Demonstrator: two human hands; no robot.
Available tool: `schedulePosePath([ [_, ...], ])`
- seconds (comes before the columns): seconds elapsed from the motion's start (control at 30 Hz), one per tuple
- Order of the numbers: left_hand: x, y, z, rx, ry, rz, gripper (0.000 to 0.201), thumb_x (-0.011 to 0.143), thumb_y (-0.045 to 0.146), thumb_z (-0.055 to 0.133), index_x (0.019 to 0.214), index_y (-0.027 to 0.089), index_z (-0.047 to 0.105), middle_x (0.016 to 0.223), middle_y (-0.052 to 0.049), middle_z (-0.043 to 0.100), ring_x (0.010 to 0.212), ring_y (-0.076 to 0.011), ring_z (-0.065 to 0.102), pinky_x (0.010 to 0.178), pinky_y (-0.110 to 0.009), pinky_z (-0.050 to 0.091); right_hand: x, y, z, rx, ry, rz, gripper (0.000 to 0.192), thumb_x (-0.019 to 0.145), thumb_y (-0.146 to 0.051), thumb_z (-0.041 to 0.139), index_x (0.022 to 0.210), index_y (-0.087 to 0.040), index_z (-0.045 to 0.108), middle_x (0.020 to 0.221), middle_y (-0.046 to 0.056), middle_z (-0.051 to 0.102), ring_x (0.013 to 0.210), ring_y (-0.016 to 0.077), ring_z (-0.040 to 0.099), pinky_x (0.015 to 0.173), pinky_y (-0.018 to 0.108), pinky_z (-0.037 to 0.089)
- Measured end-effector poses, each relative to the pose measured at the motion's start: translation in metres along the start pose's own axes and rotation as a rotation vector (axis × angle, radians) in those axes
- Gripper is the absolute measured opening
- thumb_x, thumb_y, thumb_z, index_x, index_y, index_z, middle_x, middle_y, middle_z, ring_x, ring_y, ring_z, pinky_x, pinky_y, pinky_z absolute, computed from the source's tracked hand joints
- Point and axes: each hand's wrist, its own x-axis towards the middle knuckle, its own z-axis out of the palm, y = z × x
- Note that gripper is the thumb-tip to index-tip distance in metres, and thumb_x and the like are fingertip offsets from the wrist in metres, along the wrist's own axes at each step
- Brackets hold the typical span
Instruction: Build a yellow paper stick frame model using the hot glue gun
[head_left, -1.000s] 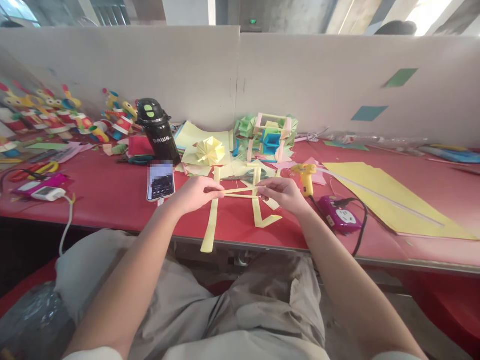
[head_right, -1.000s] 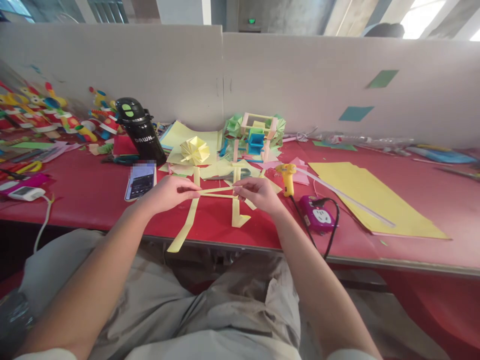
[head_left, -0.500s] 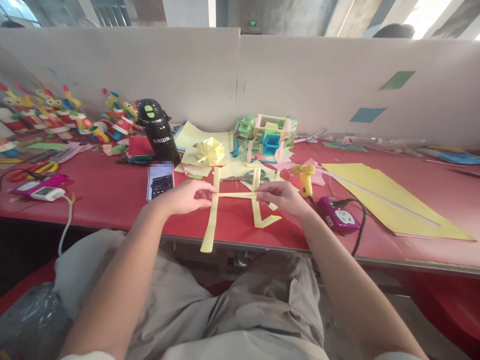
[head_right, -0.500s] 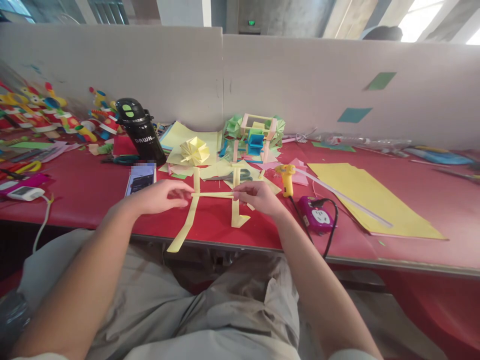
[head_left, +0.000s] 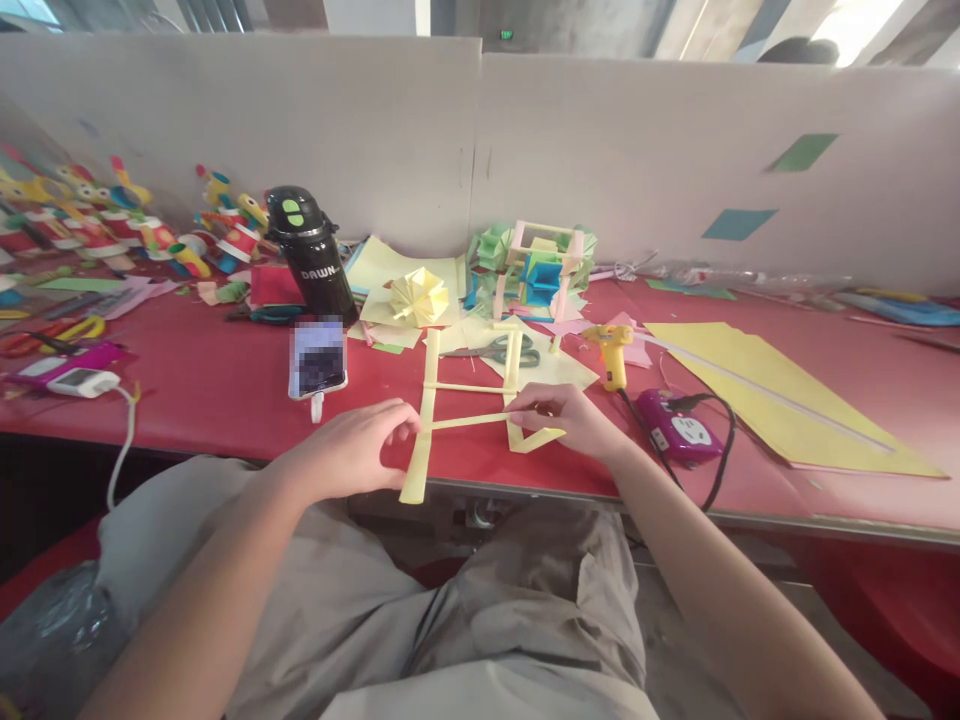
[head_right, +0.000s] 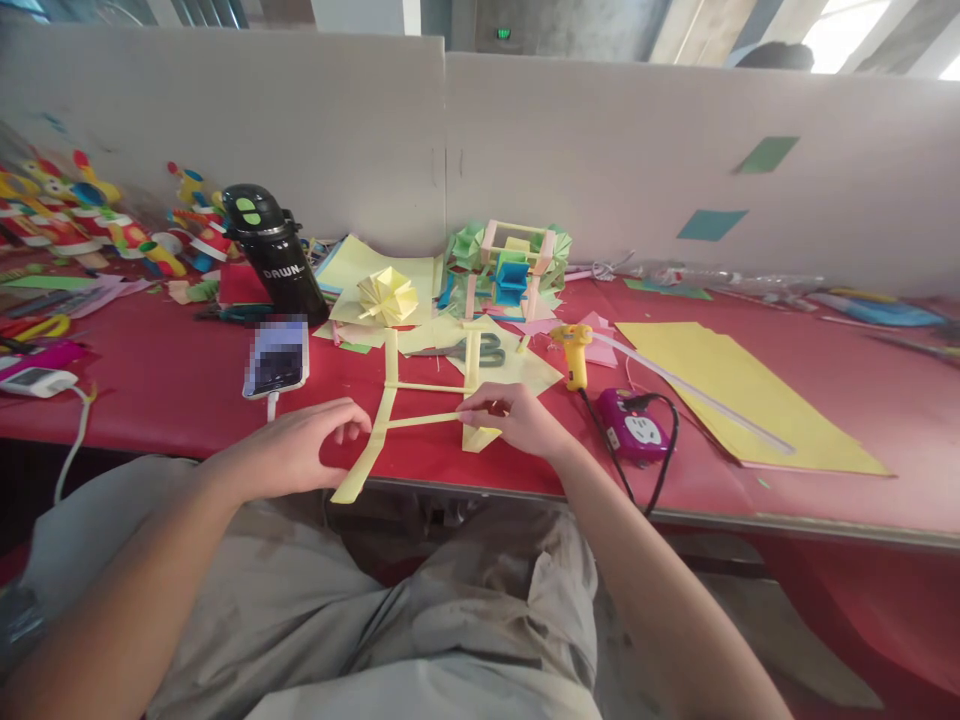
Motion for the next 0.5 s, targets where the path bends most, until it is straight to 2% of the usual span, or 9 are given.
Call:
schedulePosePath([
  [0.17,-0.001,0.001,0.002,-0.005,0.037,0.043,0.015,0.076,0.03,0.064,0.087,0.024,0.056,0.086,0.002,0.062,0.076,-0.0161,0.057,0.063,-0.026,0.041,-0.003,0.0,0.001,-0.001,0.014,-0.002,0.031,0.08,-0.048,0.07,0.086,-0.018,0.076,0.08,0.006,0.069,0.068,0.0157,0.056,0.061,0.03,0.041],
  [0.3,0.0,-0.001,0.003,0.014,0.064,0.016,0.017,0.075,0.03,0.066,0.086,0.024,0.055,0.086,0.002,0.062,0.075,-0.0157,0.057,0.06,-0.025,0.04,-0.005,-0.001,0.002,0.045,-0.007,-0.02,0.029,0.08,-0.046,0.072,0.086,-0.018,0.076,0.079,0.006,0.069,0.071,0.0176,0.061,0.064,0.031,0.045],
  [0.5,-0.003,-0.002,0.007,0.008,0.063,0.061,0.01,0.077,0.025,0.062,0.083,0.023,0.055,0.082,0.002,0.06,0.072,-0.0146,0.056,0.061,-0.025,0.04,-0.011,-0.002,0.003,0.032,0.018,-0.044,0.025,0.081,-0.044,0.072,0.086,-0.019,0.075,0.08,0.007,0.071,0.073,0.0193,0.063,0.068,0.032,0.047],
])
